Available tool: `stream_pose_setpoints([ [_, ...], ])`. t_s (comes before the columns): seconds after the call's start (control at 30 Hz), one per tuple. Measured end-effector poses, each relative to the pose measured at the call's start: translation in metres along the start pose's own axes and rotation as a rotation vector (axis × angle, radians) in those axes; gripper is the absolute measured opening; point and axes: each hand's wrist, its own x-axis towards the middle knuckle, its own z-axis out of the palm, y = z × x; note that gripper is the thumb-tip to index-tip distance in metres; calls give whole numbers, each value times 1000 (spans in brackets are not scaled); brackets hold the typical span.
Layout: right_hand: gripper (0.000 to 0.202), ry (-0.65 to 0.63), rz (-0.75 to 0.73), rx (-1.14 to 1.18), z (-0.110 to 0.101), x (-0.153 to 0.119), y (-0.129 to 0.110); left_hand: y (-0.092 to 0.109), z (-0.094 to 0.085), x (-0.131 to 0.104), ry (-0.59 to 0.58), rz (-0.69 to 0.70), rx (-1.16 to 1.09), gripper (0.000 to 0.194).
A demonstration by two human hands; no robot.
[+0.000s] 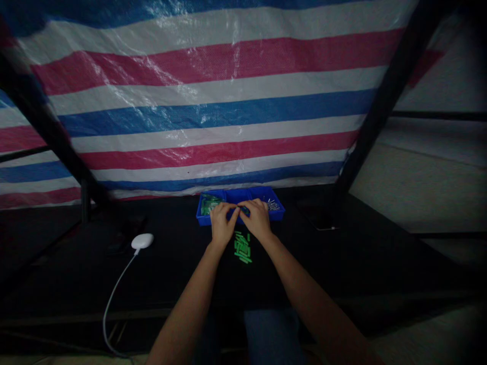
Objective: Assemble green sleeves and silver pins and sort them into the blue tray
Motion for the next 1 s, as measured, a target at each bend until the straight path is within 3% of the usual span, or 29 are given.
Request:
stream_pose_setpoints([
  [1.0,13,54,95,252,0,3,6,-5,3,-2,-32,-20,86,17],
])
